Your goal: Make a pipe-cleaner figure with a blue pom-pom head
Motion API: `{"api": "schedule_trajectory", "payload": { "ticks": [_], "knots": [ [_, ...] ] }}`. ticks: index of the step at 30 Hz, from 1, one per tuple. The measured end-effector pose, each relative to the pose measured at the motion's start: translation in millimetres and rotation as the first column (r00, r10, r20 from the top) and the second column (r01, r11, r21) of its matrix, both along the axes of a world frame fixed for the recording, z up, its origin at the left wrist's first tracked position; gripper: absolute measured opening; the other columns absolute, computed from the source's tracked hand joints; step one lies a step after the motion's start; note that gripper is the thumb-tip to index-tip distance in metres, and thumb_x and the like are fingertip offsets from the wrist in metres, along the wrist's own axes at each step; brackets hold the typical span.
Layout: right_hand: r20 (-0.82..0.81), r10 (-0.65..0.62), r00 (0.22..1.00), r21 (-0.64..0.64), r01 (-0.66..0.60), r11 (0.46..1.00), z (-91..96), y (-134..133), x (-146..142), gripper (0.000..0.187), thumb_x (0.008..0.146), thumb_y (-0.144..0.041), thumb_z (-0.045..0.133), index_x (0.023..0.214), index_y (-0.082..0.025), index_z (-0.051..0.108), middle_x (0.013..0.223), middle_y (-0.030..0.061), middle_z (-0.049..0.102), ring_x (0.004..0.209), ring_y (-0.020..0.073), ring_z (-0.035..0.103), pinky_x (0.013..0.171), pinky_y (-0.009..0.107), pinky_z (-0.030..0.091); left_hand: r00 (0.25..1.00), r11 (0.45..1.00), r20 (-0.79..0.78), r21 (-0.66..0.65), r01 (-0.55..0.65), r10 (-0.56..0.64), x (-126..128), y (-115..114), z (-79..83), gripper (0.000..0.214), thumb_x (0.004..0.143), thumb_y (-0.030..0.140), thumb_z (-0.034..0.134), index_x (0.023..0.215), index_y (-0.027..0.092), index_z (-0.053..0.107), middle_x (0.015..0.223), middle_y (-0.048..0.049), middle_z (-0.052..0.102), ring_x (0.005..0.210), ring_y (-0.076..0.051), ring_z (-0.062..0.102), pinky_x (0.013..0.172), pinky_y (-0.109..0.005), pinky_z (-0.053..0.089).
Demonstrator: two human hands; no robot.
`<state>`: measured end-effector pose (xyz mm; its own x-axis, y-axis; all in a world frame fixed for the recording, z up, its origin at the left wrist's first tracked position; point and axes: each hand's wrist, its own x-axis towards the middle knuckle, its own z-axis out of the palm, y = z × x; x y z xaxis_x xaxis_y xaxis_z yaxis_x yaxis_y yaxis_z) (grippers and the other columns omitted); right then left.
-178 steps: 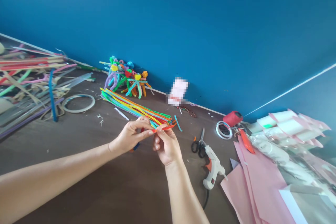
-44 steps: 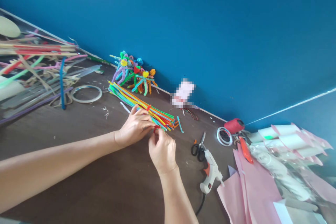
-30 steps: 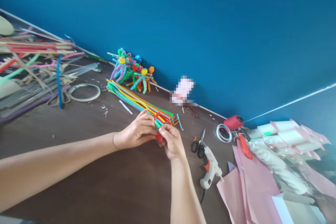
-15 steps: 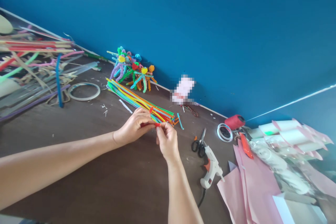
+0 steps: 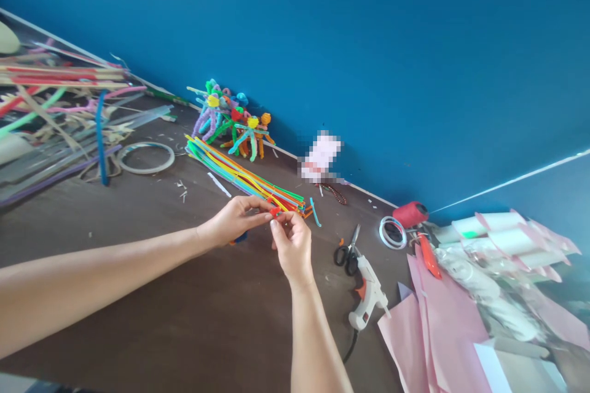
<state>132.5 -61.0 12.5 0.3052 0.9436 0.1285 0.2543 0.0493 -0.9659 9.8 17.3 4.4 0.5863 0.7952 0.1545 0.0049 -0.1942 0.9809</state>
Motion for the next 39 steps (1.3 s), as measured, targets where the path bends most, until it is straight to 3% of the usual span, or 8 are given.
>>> {"api": "schedule_trajectory", "payload": {
  "ticks": [4, 10, 12, 16, 24, 34, 39],
  "knots": [
    [0.057, -0.038, 0.998, 0.009, 0.037, 0.999, 4.2, -2.1, -2.5, 0.015, 0.076, -0.031, 0.053, 0.072, -0.018, 0.047, 0.047, -0.0080, 0.043, 0.037, 0.0060, 0.040, 0.038, 0.018, 0.032, 0.994, 0.990, 0.097, -0.134, 0.052, -0.040, 1.3, -1.9, 1.1, 0.024, 0.068, 0.035, 0.061, 0.075, 0.012, 0.063, 0.072, -0.0029, 0.065, 0.069, -0.013, 0.057, 0.065, -0.022, 0.043],
    [0.168, -0.045, 0.985, 0.037, 0.039, 0.999, 7.6, -4.9, -4.8, 0.014, 0.075, -0.030, 0.053, 0.069, -0.019, 0.047, 0.046, -0.0068, 0.045, 0.039, 0.0074, 0.041, 0.041, 0.020, 0.034, 0.998, 0.991, 0.063, -0.133, 0.022, -0.014, 0.6, -3.9, 5.5, 0.022, 0.064, 0.033, 0.064, 0.070, 0.012, 0.064, 0.068, -0.0012, 0.063, 0.065, -0.012, 0.055, 0.061, -0.021, 0.042],
    [0.192, -0.042, 0.981, 0.029, 0.037, 0.999, 9.1, -5.3, -3.5, 0.013, 0.075, -0.030, 0.053, 0.069, -0.019, 0.049, 0.047, -0.0059, 0.046, 0.040, 0.0079, 0.041, 0.043, 0.020, 0.035, 0.996, 0.980, 0.085, -0.198, 0.022, -0.005, 0.6, -4.0, 5.9, 0.022, 0.063, 0.034, 0.065, 0.069, 0.012, 0.063, 0.063, 0.0002, 0.061, 0.059, -0.010, 0.052, 0.055, -0.019, 0.040],
    [0.134, -0.021, 0.991, 0.015, 0.019, 1.000, 9.0, -4.5, 1.6, 0.013, 0.076, -0.031, 0.053, 0.072, -0.018, 0.051, 0.048, -0.0056, 0.045, 0.041, 0.0081, 0.041, 0.041, 0.020, 0.034, 0.976, 0.895, 0.195, -0.412, 0.172, -0.098, 0.0, -2.3, 3.5, 0.024, 0.065, 0.037, 0.063, 0.065, 0.012, 0.059, 0.049, 0.0042, 0.051, 0.041, -0.004, 0.039, 0.041, -0.017, 0.029],
    [0.039, 0.024, 0.999, 0.017, -0.024, 1.000, 4.5, -1.9, 7.7, 0.018, 0.075, -0.030, 0.056, 0.089, -0.019, 0.058, 0.058, -0.0029, 0.052, 0.044, 0.0079, 0.041, 0.042, 0.020, 0.034, 0.948, 0.799, 0.265, -0.524, 0.294, -0.175, -3.4, 2.2, 4.8, 0.020, 0.065, 0.030, 0.063, 0.061, 0.011, 0.060, 0.052, 0.0017, 0.052, 0.043, -0.005, 0.042, 0.042, -0.017, 0.029],
    [-0.034, 0.107, 0.994, -0.005, -0.108, 0.994, 4.5, -2.0, 9.1, 0.016, 0.071, -0.031, 0.060, 0.082, -0.019, 0.058, 0.062, -0.0017, 0.055, 0.050, 0.0097, 0.048, 0.042, 0.019, 0.035, 0.920, 0.769, 0.226, -0.506, 0.391, -0.319, -7.4, 7.1, 3.8, 0.021, 0.065, 0.031, 0.063, 0.061, 0.010, 0.061, 0.049, 0.0013, 0.051, 0.041, -0.005, 0.041, 0.040, -0.017, 0.029],
    [-0.014, 0.114, 0.993, -0.008, -0.114, 0.993, 6.4, -3.3, 7.8, 0.017, 0.073, -0.032, 0.059, 0.085, -0.020, 0.058, 0.067, -0.0001, 0.059, 0.052, 0.0106, 0.050, 0.045, 0.020, 0.037, 0.938, 0.822, 0.203, -0.454, 0.344, -0.280, -4.7, 3.8, 3.7, 0.022, 0.062, 0.033, 0.066, 0.062, 0.011, 0.063, 0.054, 0.0003, 0.054, 0.047, -0.006, 0.045, 0.045, -0.018, 0.035]
  ]
}}
